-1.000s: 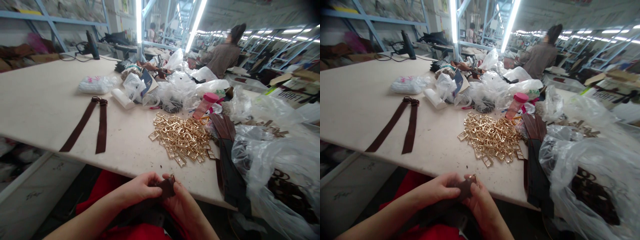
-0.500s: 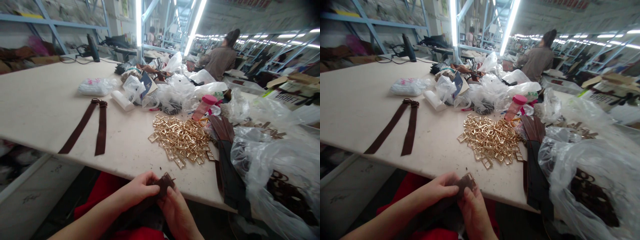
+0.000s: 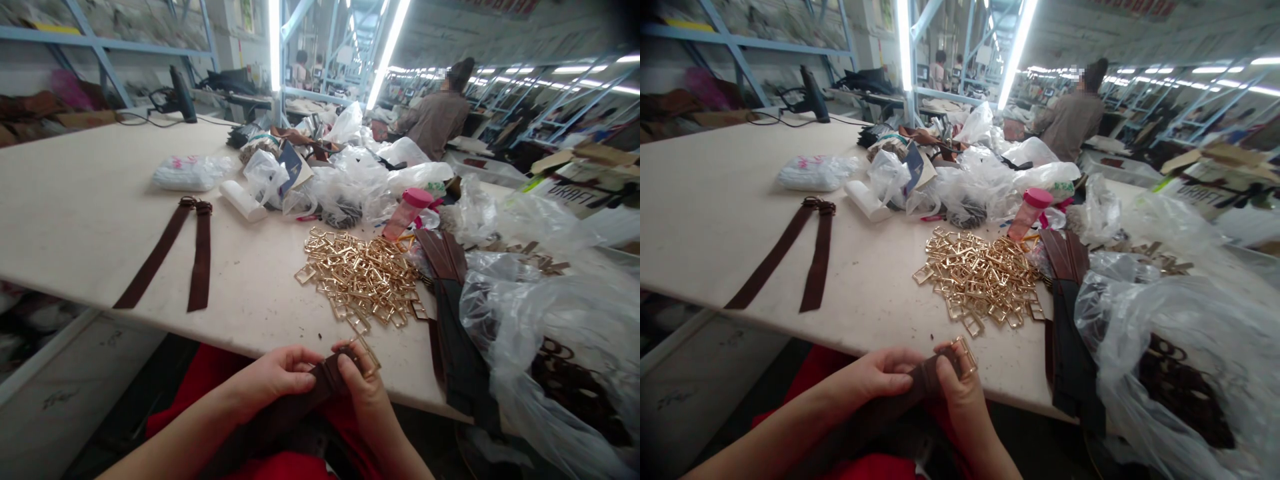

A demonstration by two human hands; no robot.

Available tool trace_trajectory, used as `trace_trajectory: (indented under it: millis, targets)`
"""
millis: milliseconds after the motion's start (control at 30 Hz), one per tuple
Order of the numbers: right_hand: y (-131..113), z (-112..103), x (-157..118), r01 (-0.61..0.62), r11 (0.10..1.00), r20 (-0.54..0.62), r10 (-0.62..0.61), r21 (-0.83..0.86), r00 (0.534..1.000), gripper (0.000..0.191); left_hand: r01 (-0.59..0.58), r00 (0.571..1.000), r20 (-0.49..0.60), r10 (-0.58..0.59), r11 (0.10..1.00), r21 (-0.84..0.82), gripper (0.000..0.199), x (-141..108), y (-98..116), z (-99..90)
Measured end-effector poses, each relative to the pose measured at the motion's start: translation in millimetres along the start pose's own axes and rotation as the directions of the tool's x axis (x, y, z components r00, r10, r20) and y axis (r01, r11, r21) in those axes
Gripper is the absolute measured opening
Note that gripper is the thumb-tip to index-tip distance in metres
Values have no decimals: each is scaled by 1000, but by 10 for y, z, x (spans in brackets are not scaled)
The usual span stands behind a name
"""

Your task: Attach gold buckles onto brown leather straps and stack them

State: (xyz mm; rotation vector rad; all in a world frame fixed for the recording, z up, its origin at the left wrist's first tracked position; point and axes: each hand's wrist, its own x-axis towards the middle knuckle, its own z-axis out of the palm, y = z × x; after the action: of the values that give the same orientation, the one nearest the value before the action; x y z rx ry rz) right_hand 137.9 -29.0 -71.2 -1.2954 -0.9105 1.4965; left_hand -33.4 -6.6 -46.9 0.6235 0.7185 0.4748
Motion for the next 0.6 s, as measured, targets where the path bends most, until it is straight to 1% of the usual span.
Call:
trace_trajectory:
  millis: [67,167,300,367,500,567,600]
  targets:
    - [35,-5,8,-51,998,-4,51,35,999,39,-3,1000,-25,2,1000,-29,49,26,-20,3]
    - [101,7,2,-62,996,28,60,66,998,35,-30,998,-61,30,1000,0,48,78,-71,20]
    - [142,31,1,-85,988,51,79,131,996,32,-37,998,-41,38,999,27,47,123,-114,26]
    - [140,47,4,-136,963,63,125,233,990,34,-52,998,-40,52,999,11,45,130,-114,27]
    - [119,91,-9,-225,854,111,196,470,974,35,-57,995,-79,59,998,33,42,125,-111,43]
    - [130,97,-19,-248,827,116,219,505,969,35,-43,994,-93,48,997,58,41,118,-104,56]
    - [146,91,-22,-243,836,106,219,492,970,35,-36,995,-94,41,997,62,41,114,-96,64]
